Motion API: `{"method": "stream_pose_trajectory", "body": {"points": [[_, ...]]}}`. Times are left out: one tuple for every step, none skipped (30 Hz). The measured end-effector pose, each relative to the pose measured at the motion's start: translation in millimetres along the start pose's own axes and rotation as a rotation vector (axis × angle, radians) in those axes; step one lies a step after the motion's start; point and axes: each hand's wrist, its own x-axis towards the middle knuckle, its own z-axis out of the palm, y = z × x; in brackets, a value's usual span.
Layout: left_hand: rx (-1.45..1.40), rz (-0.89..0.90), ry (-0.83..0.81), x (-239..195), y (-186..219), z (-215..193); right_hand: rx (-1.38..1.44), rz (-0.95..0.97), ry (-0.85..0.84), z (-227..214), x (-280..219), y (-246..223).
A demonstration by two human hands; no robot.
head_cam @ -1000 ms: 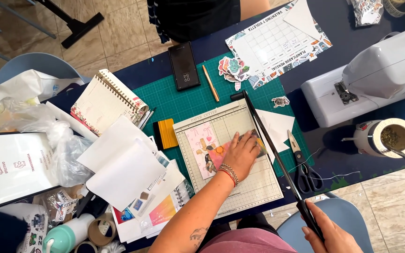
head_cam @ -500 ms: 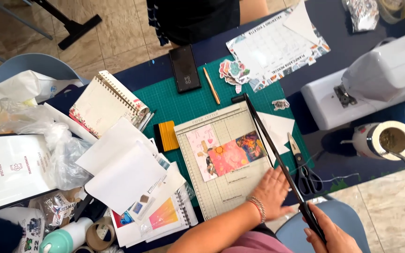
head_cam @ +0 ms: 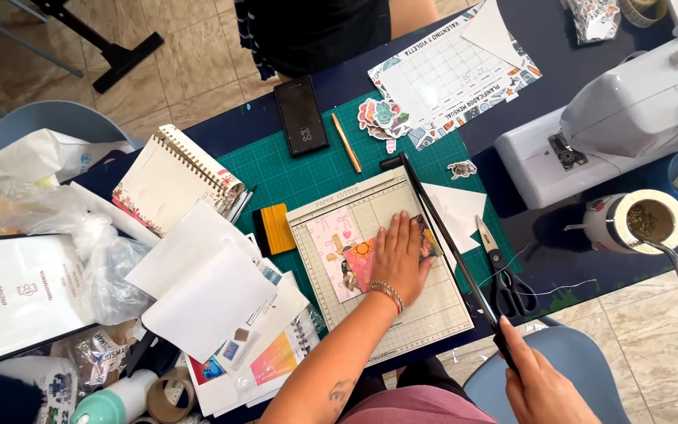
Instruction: Trimming small printed cards using a manual paper cutter
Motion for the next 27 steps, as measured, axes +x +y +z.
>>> {"method": "stream_pose_trajectory", "body": {"points": [[-0.001, 0.003, 0.000, 2.4, -1.4, 2.0, 0.000, 0.003, 0.002, 2.4, 0.3, -2.1], [-0.010, 0.031, 0.035, 5.6, -1.7, 4.4, -0.029, -0.001, 0.015, 3.8, 0.8, -3.5], [-0.020, 0.060, 0.069, 8.9, -2.2, 7.0, -0.058, -0.004, 0.028, 5.4, 1.5, -5.1], [-0.022, 0.057, 0.066, 8.5, -1.0, 8.4, -0.060, -0.003, 0.024, 6.8, 1.8, -6.3], [-0.030, 0.055, 0.086, 8.0, 0.0, 9.9, -0.088, -0.014, 0.035, 8.3, 2.1, -7.6], [-0.036, 0.052, 0.109, 8.6, -0.3, 10.5, -0.115, -0.028, 0.048, 9.6, 3.8, -9.8], [-0.036, 0.048, 0.108, 7.1, -0.7, 7.0, -0.117, -0.031, 0.045, 15.8, 7.7, -6.2], [-0.066, 0.052, 0.087, 7.6, 0.0, 3.2, -0.142, -0.027, 0.045, 20.9, 11.9, -2.3], [-0.097, 0.056, 0.065, 8.3, 0.9, -0.6, -0.167, -0.022, 0.045, 25.8, 16.3, 1.8], [-0.097, 0.057, 0.064, 10.5, 0.3, 1.0, -0.166, -0.021, 0.045, 27.2, 17.6, 1.5], [-0.105, 0.071, 0.087, 12.8, -0.1, 2.7, -0.193, -0.021, 0.051, 28.6, 19.1, 1.4], [-0.113, 0.083, 0.105, 13.0, -1.1, 4.9, -0.219, -0.020, 0.054, 31.2, 19.4, 1.2], [-0.112, 0.083, 0.102, 13.0, -1.5, 4.8, -0.217, -0.018, 0.051, 31.2, 18.1, -1.5], [-0.098, 0.084, 0.094, 13.9, -1.6, 4.6, -0.219, 0.000, 0.052, 30.1, 17.7, -4.0], [-0.083, 0.084, 0.086, 14.9, -1.7, 4.3, -0.221, 0.019, 0.053, 29.0, 17.1, -6.5], [-0.082, 0.084, 0.083, 14.3, -1.7, 3.4, -0.220, 0.020, 0.051, 28.8, 17.2, -7.0], [-0.091, 0.085, 0.087, 13.7, -1.7, 2.3, -0.226, 0.023, 0.044, 28.5, 17.3, -7.5], [-0.100, 0.087, 0.092, 13.9, -1.3, 1.1, -0.233, 0.026, 0.038, 27.9, 17.4, -7.8], [-0.100, 0.088, 0.091, 13.7, -1.8, 2.0, -0.231, 0.028, 0.038, 29.8, 17.8, -6.2], [-0.103, 0.092, 0.101, 13.9, -2.1, 3.0, -0.236, 0.015, 0.048, 31.1, 18.7, -4.2], [-0.105, 0.096, 0.110, 14.0, -2.6, 4.0, -0.241, 0.002, 0.059, 32.5, 19.6, -2.4], [-0.104, 0.094, 0.109, 13.8, -3.0, 3.7, -0.240, 0.002, 0.057, 34.1, 20.8, -1.1], [-0.106, 0.099, 0.113, 13.7, -3.4, 3.4, -0.243, -0.002, 0.055, 35.7, 21.9, 0.1], [-0.109, 0.104, 0.119, 14.4, -2.9, 3.4, -0.247, -0.005, 0.054, 36.8, 23.3, 1.9], [-0.110, 0.104, 0.119, 15.2, -3.6, 3.9, -0.248, -0.004, 0.054, 34.7, 22.7, -1.1], [-0.110, 0.107, 0.126, 14.9, -3.8, 4.9, -0.256, -0.001, 0.041, 32.9, 21.2, -3.8], [-0.110, 0.110, 0.133, 14.5, -4.1, 5.8, -0.265, 0.002, 0.028, 31.2, 19.7, -6.5]]}}
